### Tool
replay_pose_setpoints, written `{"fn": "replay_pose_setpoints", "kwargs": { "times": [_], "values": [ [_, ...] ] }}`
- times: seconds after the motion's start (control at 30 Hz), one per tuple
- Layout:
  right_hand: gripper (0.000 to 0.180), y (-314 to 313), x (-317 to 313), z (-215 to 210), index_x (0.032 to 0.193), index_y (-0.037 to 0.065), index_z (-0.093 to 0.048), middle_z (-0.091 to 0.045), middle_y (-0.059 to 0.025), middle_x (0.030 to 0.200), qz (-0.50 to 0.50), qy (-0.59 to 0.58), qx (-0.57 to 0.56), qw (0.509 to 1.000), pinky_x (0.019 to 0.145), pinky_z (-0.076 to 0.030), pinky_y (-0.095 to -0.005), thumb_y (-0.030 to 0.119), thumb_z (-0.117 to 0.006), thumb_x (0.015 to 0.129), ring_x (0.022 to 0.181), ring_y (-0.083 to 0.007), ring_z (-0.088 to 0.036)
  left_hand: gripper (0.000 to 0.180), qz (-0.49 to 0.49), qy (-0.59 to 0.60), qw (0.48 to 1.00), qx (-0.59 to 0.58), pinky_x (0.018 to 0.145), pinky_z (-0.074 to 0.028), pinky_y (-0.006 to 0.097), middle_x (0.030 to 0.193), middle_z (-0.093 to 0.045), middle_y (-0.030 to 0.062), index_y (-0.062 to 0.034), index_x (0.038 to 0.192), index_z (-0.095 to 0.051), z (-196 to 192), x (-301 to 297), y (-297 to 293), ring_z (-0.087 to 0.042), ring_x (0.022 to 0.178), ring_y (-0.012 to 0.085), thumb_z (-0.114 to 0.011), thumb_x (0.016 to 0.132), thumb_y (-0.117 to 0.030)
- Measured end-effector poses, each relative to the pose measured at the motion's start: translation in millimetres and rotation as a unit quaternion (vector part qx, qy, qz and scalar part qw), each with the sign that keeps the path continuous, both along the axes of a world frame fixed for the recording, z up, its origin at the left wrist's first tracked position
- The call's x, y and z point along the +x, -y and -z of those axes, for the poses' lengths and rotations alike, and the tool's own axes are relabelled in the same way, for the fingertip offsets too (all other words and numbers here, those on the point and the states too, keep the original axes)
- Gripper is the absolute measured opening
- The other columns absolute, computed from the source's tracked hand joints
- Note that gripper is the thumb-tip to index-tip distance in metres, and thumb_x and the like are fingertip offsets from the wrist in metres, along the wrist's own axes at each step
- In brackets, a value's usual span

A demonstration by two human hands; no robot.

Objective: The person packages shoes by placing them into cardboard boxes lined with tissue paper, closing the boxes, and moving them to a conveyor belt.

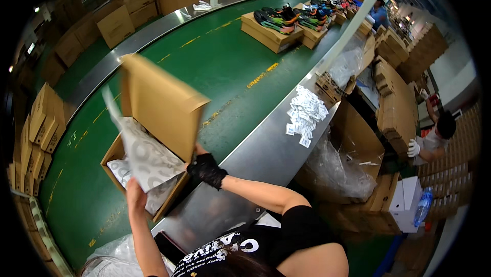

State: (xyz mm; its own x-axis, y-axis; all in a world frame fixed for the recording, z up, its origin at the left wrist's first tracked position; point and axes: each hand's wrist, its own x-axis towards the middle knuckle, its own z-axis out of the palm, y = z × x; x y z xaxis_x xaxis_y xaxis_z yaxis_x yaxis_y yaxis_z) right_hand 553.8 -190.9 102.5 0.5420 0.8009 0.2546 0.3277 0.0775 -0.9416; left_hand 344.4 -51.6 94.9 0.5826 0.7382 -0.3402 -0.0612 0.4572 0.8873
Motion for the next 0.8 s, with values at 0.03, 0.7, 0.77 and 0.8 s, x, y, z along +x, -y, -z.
{"fn": "replay_pose_setpoints", "kwargs": {
  "times": [0.03, 0.7, 0.77, 0.8],
  "values": [
    [0.067, -1.0, -2.9, -3.0, 0.126, 0.009, -0.032, -0.047, -0.0167, 0.117, -0.031, 0.054, 0.006, 0.998, 0.082, -0.041, -0.0368, 0.004, -0.058, 0.064, 0.102, -0.0302, -0.05, 0.028, -0.161, 0.003, 0.987, 0.018, 0.063, -0.047, 0.026, 0.086, -0.057, 0.0046, 0.0001, 0.101, -0.052, -5.4, -12.8, 3.7, -0.056, 0.074, 0.0128, -0.047, 0.085, -0.022],
    [0.059, 52.0, -22.9, 47.8, 0.125, 0.018, -0.04, -0.036, -0.0348, 0.12, -0.007, 0.577, -0.005, 0.817, 0.039, -0.044, -0.0246, 0.007, -0.046, 0.068, 0.039, -0.0117, -0.05, 0.046, -0.245, -0.131, 0.929, 0.244, 0.058, -0.044, 0.024, 0.08, -0.06, 0.0085, 0.0052, 0.091, -0.055, 36.5, -35.5, 48.2, -0.054, 0.066, 0.011, -0.038, 0.09, -0.037],
    [0.06, 51.3, -22.5, 45.6, 0.126, 0.018, -0.039, -0.036, -0.0349, 0.12, -0.011, 0.599, -0.067, 0.798, 0.039, -0.044, -0.0242, 0.006, -0.045, 0.068, 0.04, -0.0116, -0.05, 0.047, -0.188, -0.175, 0.946, 0.2, 0.062, -0.045, 0.024, 0.083, -0.06, 0.0084, 0.006, 0.094, -0.055, 37.6, -36.2, 31.5, -0.055, 0.069, 0.0123, -0.04, 0.089, -0.038],
    [0.06, 49.9, -24.6, 38.7, 0.126, 0.019, -0.039, -0.036, -0.0349, 0.12, -0.014, 0.608, -0.097, 0.788, 0.04, -0.044, -0.024, 0.005, -0.044, 0.068, 0.04, -0.0115, -0.05, 0.047, -0.159, -0.198, 0.951, 0.178, 0.064, -0.045, 0.024, 0.085, -0.061, 0.0083, 0.0064, 0.096, -0.055, 33.1, -35.6, 25.0, -0.056, 0.071, 0.013, -0.04, 0.089, -0.038]
  ]
}}
